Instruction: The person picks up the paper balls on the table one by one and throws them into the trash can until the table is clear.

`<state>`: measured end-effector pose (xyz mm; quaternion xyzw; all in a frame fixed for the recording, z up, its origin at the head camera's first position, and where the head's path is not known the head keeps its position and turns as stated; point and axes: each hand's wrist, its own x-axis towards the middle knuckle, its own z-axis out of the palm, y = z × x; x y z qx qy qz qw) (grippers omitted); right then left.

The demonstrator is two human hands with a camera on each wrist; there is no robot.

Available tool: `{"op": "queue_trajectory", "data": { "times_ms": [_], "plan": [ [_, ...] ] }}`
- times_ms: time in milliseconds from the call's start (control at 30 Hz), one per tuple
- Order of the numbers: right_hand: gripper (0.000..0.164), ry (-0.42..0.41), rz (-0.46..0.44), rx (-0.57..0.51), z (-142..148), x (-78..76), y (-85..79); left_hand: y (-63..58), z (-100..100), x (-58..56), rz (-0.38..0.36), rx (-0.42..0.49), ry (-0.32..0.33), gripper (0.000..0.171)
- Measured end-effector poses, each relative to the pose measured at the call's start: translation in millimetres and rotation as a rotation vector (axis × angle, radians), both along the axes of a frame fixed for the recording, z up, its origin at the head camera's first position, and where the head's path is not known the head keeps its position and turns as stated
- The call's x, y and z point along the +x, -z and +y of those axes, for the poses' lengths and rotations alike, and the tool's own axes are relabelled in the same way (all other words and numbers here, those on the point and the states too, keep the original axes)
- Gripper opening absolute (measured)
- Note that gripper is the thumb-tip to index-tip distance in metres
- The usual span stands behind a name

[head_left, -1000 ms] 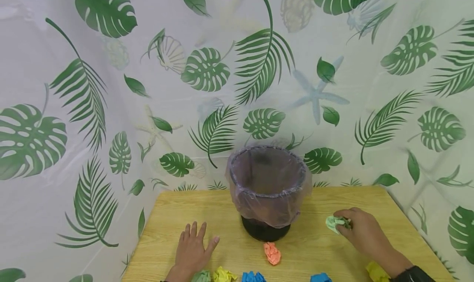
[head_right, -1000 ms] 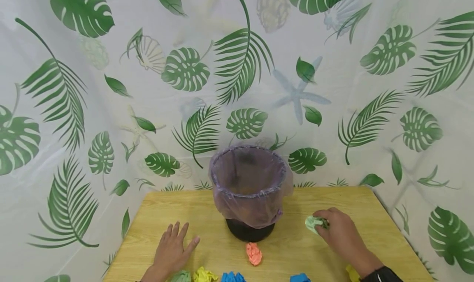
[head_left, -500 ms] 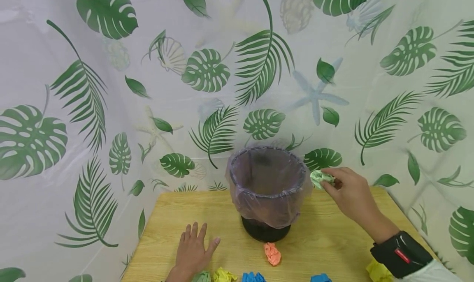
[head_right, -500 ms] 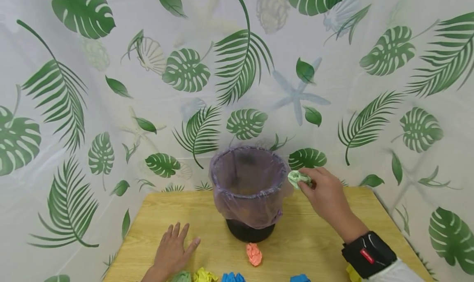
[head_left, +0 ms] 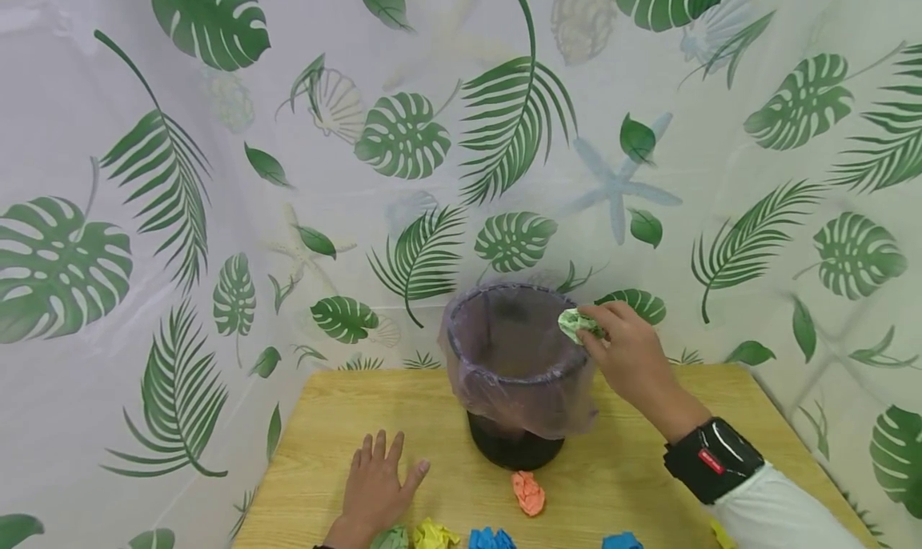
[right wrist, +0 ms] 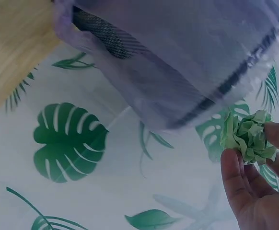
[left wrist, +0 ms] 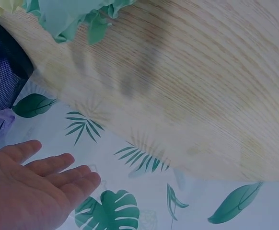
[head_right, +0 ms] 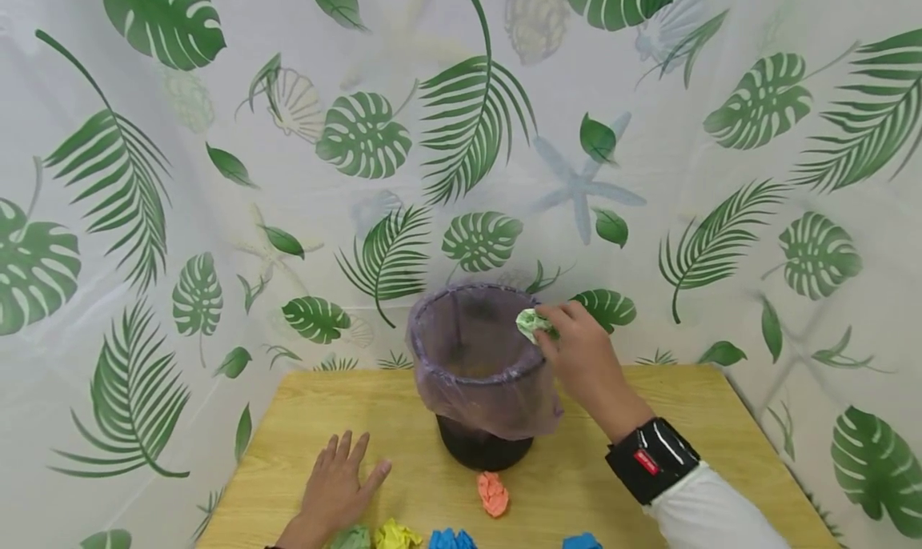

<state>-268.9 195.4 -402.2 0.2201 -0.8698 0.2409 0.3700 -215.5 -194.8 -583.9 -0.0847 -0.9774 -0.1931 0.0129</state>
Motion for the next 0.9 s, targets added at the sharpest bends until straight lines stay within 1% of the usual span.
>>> {"op": "queue_trajectory", "data": {
  "times_ms": [133, 200, 300, 433, 633, 767, 900],
  "plan": [
    [0.034, -0.009, 0.040, 0.003, -5, -5.4, -10.0, -2.8, 2, 0.8, -0.003, 0.001, 0.002, 0.084],
    [0.033, -0.015, 0.021, 0.011, -8, -8.0, -13.8, -3.8, 2, 0.7, 0.002, -0.001, -0.001, 0.085],
    [0.031, -0.018, -0.074, 0.030, -12, -12.2, -16.8, -4.3, 1, -0.7, 0.009, -0.010, -0.007, 0.085],
    [0.032, -0.019, -0.220, 0.067, -21, -18.0, -16.4, -4.6, 1, -1.7, 0.006, -0.013, -0.009, 0.085],
    [0.032, -0.039, -0.384, 0.168, -37, -25.7, -11.7, 0.2, 1, -2.6, 0.024, 0.007, -0.007, 0.083],
    [0.035, -0.045, -0.465, 0.237, -42, -27.8, -7.7, 2.0, 3, -1.8, 0.037, 0.022, 0.001, 0.082],
    [0.048, -0.052, -0.497, 0.267, -44, -29.3, -4.0, 0.4, 4, -1.3, 0.035, 0.027, 0.000, 0.083]
  ]
}}
